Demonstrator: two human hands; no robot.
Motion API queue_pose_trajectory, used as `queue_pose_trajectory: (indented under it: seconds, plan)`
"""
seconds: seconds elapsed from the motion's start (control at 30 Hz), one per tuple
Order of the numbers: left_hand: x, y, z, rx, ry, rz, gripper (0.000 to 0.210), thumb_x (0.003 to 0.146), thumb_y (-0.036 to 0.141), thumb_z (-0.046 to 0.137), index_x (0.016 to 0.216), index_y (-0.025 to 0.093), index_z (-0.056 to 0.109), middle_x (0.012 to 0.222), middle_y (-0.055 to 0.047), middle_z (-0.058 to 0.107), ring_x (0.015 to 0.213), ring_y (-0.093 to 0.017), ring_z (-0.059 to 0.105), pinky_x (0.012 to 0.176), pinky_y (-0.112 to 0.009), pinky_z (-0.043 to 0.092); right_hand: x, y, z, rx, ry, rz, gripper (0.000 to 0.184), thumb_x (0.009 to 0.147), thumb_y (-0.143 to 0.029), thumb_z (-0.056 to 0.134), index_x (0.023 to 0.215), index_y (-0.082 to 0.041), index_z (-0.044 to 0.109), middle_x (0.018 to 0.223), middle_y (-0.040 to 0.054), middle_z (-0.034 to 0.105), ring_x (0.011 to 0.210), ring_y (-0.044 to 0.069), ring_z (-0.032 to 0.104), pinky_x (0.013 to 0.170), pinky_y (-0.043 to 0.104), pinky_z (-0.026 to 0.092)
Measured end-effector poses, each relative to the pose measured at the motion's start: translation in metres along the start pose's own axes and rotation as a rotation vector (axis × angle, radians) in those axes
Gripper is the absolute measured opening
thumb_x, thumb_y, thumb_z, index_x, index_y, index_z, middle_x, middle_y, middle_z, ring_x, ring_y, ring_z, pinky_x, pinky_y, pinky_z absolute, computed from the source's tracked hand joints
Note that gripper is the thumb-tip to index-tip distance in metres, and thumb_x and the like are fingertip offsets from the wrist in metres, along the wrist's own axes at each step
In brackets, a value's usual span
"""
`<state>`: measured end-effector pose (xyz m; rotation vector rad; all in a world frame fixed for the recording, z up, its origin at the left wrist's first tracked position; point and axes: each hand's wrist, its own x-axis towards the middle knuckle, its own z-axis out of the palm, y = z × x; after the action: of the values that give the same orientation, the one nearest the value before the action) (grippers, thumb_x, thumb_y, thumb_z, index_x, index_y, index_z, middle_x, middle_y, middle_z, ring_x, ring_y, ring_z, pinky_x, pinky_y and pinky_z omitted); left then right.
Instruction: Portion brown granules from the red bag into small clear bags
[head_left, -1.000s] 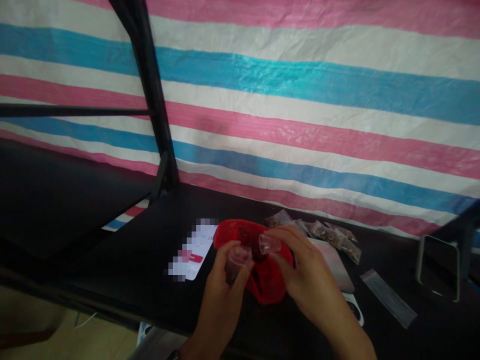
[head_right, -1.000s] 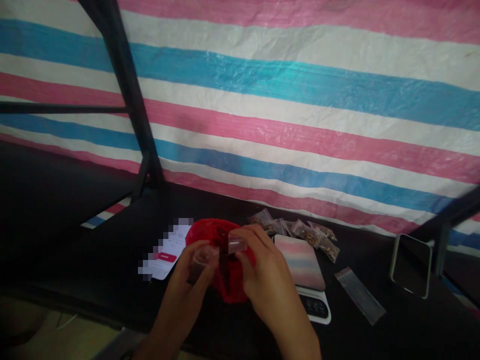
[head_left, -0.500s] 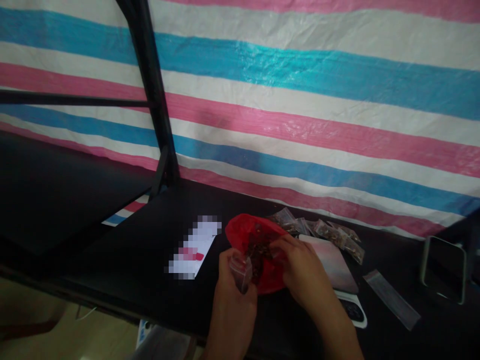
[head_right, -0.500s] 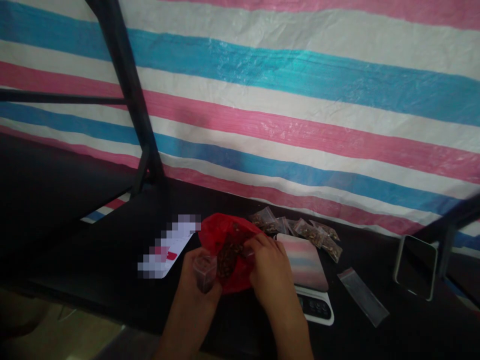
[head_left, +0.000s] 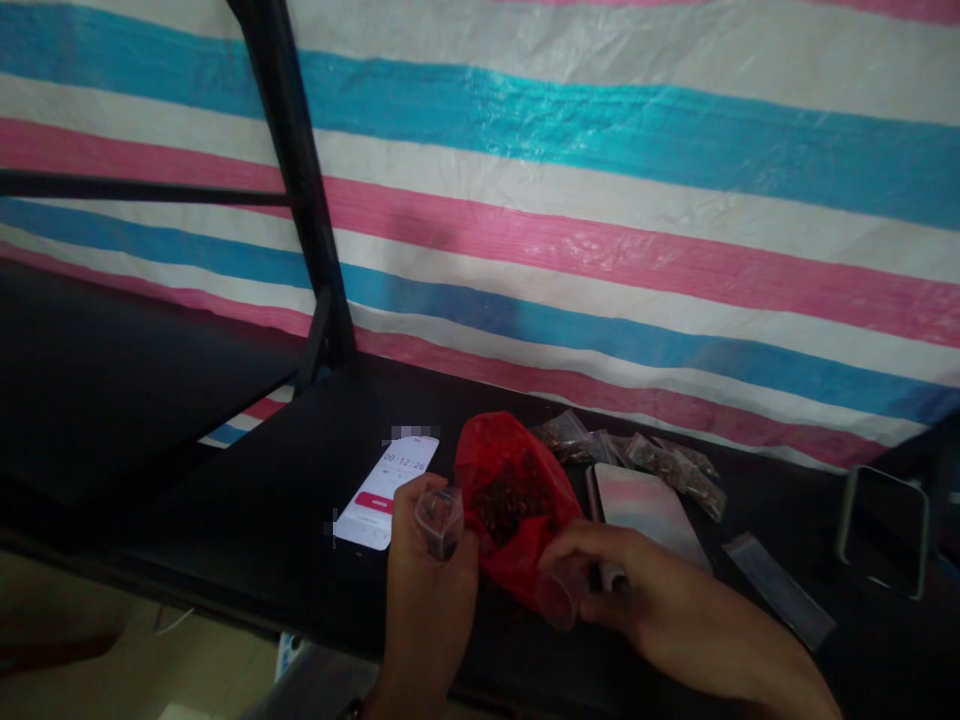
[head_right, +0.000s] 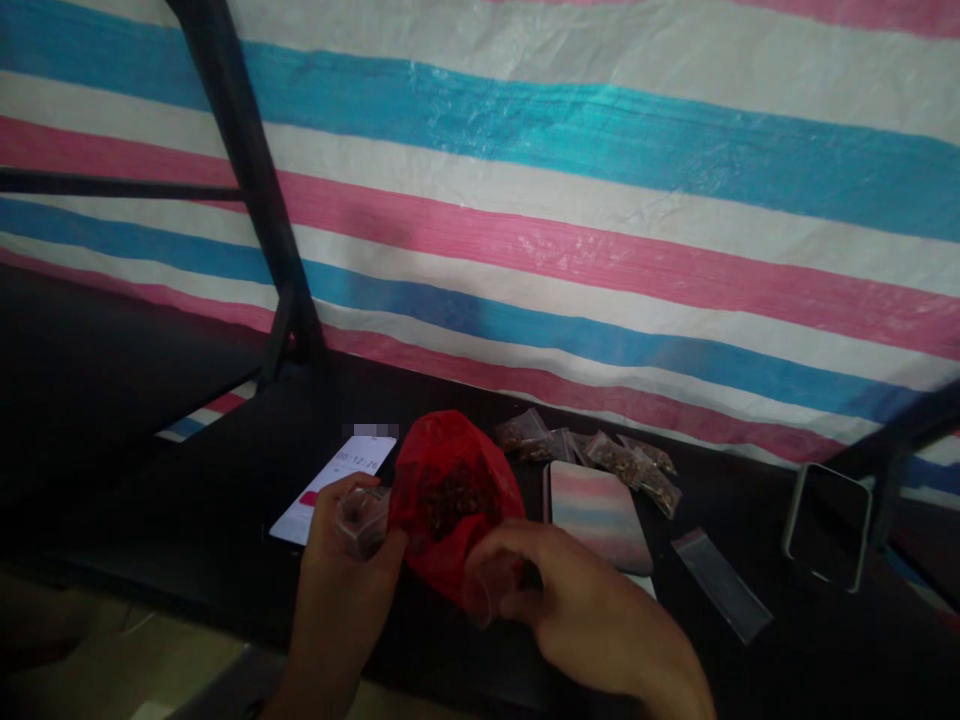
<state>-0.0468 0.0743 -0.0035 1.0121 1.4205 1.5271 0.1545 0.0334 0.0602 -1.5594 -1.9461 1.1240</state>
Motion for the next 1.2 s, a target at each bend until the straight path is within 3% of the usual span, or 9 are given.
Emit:
queue_pose_trajectory:
  seconds: [0.07,0.17,0.23,0.37,0.5,0.63,0.77,1.0,1.2]
  plan:
    - [0.000,-0.003,0.000,-0.017,-0.013,0.008,0.050,0.064,0.021,0.065,0.113,0.025,0.056,0.094,-0.001,0.067,0.082,-0.022,0.069,0.073,-0.034,0.058,0.001,-0.006,0.000,0.001,0.070,-0.021,0.046,0.080,0.000,0.059,0.107,-0.032,0.079,0.105,-0.0023,0.081,0.099,0.020,0.075,0.087,0.030,0.057]
    - [-0.003,-0.009,0.002,-0.059,-0.086,0.001,0.051,0.066,0.020,0.066,0.116,0.026,0.056,0.098,-0.002,0.068,0.087,-0.023,0.070,0.078,-0.036,0.059,0.023,-0.015,0.009,-0.025,0.374,-0.167,0.042,0.085,-0.002,0.058,0.112,-0.029,0.077,0.114,0.0011,0.079,0.109,0.021,0.073,0.097,0.032,0.055]
    - [-0.005,-0.011,0.004,-0.063,-0.115,0.006,0.049,0.067,0.020,0.065,0.116,0.026,0.056,0.097,-0.001,0.067,0.085,-0.023,0.069,0.077,-0.036,0.058,0.043,-0.018,0.020,-0.048,0.503,-0.215,0.041,0.086,0.000,0.055,0.111,-0.026,0.075,0.117,0.0038,0.077,0.112,0.021,0.070,0.102,0.033,0.052]
    - [-0.007,-0.009,0.006,-0.023,-0.069,0.029,0.047,0.065,0.019,0.064,0.111,0.024,0.058,0.097,-0.003,0.068,0.087,-0.024,0.070,0.079,-0.037,0.059,0.062,-0.009,0.036,-0.108,0.321,-0.144,0.049,0.081,0.007,0.050,0.111,-0.022,0.076,0.118,0.0058,0.075,0.109,0.020,0.071,0.099,0.034,0.052]
    - [-0.005,-0.005,0.004,-0.048,-0.078,-0.022,0.050,0.064,0.019,0.063,0.113,0.024,0.056,0.101,-0.003,0.070,0.087,-0.023,0.072,0.080,-0.037,0.059,0.046,0.005,0.029,-0.144,0.186,-0.014,0.052,0.077,0.009,0.048,0.107,-0.022,0.078,0.115,0.0050,0.077,0.114,0.023,0.070,0.101,0.037,0.051]
    - [-0.006,-0.007,0.005,-0.063,-0.077,-0.044,0.052,0.063,0.018,0.062,0.115,0.024,0.056,0.100,-0.003,0.069,0.086,-0.022,0.071,0.076,-0.035,0.059,0.036,0.011,0.018,-0.249,0.255,0.117,0.056,0.072,0.012,0.049,0.109,-0.020,0.077,0.119,0.0083,0.076,0.120,0.027,0.068,0.106,0.042,0.049]
    - [-0.007,-0.009,0.012,-0.086,-0.076,-0.043,0.051,0.059,0.017,0.062,0.109,0.023,0.060,0.092,-0.002,0.067,0.082,-0.022,0.069,0.072,-0.034,0.058,0.048,0.017,0.019,-0.322,0.346,0.238,0.060,0.069,0.015,0.050,0.114,-0.016,0.074,0.128,0.0130,0.074,0.127,0.030,0.065,0.110,0.043,0.048]
    - [-0.002,-0.012,0.025,-0.312,-0.136,-0.212,0.050,0.058,0.018,0.070,0.107,0.022,0.061,0.077,0.005,0.057,0.070,-0.016,0.059,0.061,-0.026,0.051,0.058,0.021,0.028,-0.302,0.347,0.132,0.055,0.072,0.014,0.050,0.110,-0.017,0.075,0.122,0.0111,0.077,0.121,0.029,0.069,0.104,0.040,0.051]
    - [0.002,-0.006,0.026,-0.469,-0.131,-0.165,0.054,0.056,0.012,0.071,0.107,0.025,0.059,0.067,0.011,0.051,0.061,-0.011,0.049,0.053,-0.019,0.039,0.069,0.030,0.037,-0.236,0.400,0.044,0.054,0.073,0.011,0.053,0.113,-0.017,0.077,0.120,0.0113,0.079,0.118,0.028,0.071,0.105,0.041,0.052]
